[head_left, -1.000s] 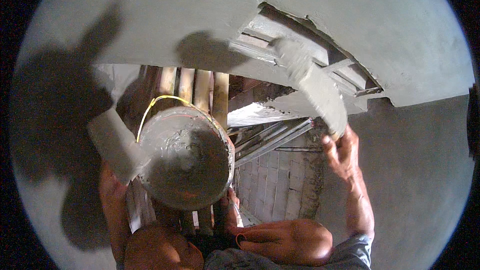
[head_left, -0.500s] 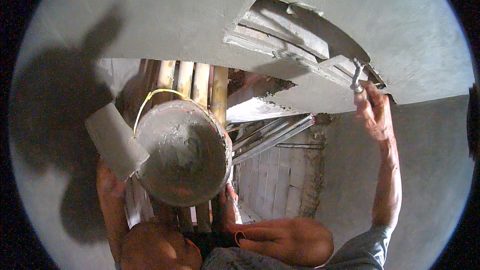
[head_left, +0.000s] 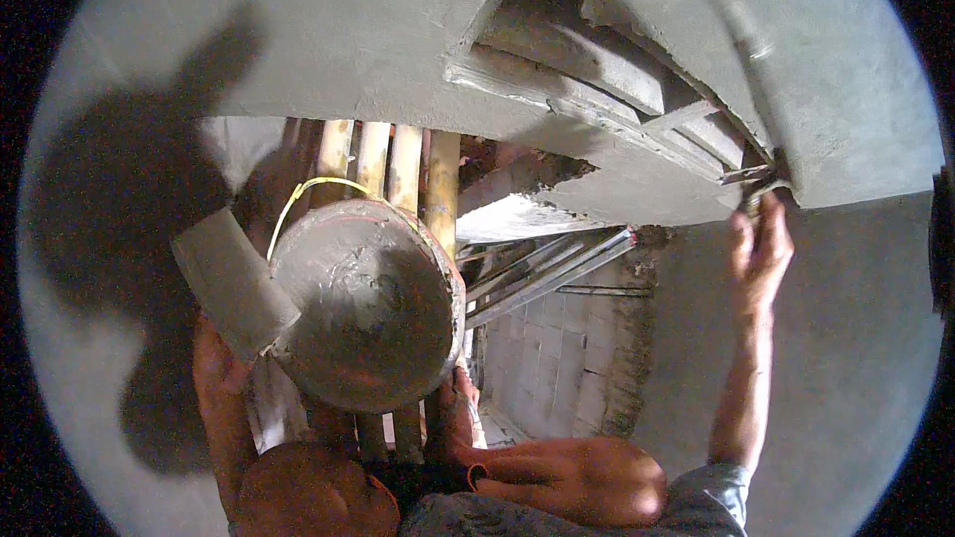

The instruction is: The person applies cement mixture to the edges of a wall ventilation opening using a trowel and a wooden float, taking the mixture from a bucket.

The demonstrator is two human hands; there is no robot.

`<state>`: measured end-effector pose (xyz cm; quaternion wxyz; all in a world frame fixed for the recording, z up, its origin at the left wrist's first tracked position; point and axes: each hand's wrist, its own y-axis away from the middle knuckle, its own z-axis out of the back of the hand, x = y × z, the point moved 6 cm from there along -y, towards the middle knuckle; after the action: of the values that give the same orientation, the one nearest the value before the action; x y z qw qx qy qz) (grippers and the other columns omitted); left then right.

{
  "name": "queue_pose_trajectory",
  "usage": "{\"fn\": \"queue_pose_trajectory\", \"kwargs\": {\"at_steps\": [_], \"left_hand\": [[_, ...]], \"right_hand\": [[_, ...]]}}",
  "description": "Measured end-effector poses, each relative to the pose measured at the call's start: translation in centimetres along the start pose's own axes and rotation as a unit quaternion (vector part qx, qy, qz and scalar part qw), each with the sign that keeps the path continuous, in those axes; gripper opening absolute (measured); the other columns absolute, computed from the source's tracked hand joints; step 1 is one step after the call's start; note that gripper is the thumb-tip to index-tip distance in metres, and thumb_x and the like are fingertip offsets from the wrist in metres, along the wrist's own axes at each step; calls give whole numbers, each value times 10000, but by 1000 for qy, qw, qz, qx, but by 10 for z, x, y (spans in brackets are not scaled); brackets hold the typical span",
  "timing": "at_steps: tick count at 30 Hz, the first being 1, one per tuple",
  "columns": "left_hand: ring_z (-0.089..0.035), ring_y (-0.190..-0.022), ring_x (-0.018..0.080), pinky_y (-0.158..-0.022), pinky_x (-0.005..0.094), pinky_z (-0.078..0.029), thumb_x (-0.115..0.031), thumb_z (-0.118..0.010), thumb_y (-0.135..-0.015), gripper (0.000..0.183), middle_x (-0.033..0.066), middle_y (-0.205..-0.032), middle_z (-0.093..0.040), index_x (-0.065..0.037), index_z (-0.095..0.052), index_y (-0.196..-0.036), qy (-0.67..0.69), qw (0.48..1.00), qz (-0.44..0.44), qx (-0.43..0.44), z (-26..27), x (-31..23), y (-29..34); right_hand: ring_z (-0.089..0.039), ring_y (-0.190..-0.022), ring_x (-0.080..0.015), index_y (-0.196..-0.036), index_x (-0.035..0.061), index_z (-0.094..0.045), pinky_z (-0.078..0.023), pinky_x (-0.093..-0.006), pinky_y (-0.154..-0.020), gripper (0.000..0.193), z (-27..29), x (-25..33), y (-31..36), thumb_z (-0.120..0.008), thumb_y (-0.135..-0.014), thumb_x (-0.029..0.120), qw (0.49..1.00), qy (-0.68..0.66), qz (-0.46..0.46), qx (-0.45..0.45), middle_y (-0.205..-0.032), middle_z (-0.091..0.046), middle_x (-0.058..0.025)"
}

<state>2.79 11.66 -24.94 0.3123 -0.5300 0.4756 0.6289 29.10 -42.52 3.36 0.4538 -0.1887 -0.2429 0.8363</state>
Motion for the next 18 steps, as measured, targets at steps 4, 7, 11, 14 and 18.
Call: {"fn": "queue_pose_trajectory", "kwargs": {"at_steps": [4, 7, 11, 14, 18], "left_hand": [[-583, -1240, 287, -1050, 435, -470, -347, -705, -939, 553, 132, -1355, -602, -4, -580, -1355, -5, 1000, 2, 1, -2, 0, 1], [-583, -1238, 291, -1047, 437, -471, -350, -708, -937, 553, 135, -1351, -604, -2, -585, -1350, -12, 1000, 7, -4, 0, -1, 6], [-584, -1235, 297, -1044, 438, -471, -353, -712, -934, 554, 137, -1345, -607, 1, -592, -1343, -21, 1000, 12, -17, 6, 0, 11], [-585, -1233, 301, -1042, 440, -471, -356, -715, -932, 555, 140, -1341, -609, 3, -597, -1338, -15, 1000, 16, -20, 6, 3, 11], [-585, -1230, 307, -1038, 442, -472, -360, -719, -929, 556, 142, -1335, -611, 6, -604, -1332, -5, 999, 20, -24, 8, 3, 15]], "right_hand": [[-650, -718, -345, -1148, 42, -597, -535, -433, -612, 393, -40, 54, 15, -808, -824, 114, 998, 24, 41, 31, -891, -611, -162], [-668, -747, -339, -1203, 58, -612, -551, -441, -635, 414, -59, 46, 11, -798, -838, 123, 999, 6, -8, 47, -917, -633, -157], [-696, -807, -341, -1236, 78, -626, -573, -431, -675, 415, -64, 44, -9, -785, -859, 146, 999, -2, -9, 31, -967, -662, -151], [-700, -830, -321, -1223, 62, -628, -577, -411, -696, 379, -61, 41, -18, -767, -883, 152, 999, 4, -10, 31, -994, -667, -144], [-698, -823, -289, -1221, 52, -631, -573, -387, -701, 360, -56, 50, -31, -755, -897, 145, 1000, 13, 2, 24, -991, -665, -134]]}}
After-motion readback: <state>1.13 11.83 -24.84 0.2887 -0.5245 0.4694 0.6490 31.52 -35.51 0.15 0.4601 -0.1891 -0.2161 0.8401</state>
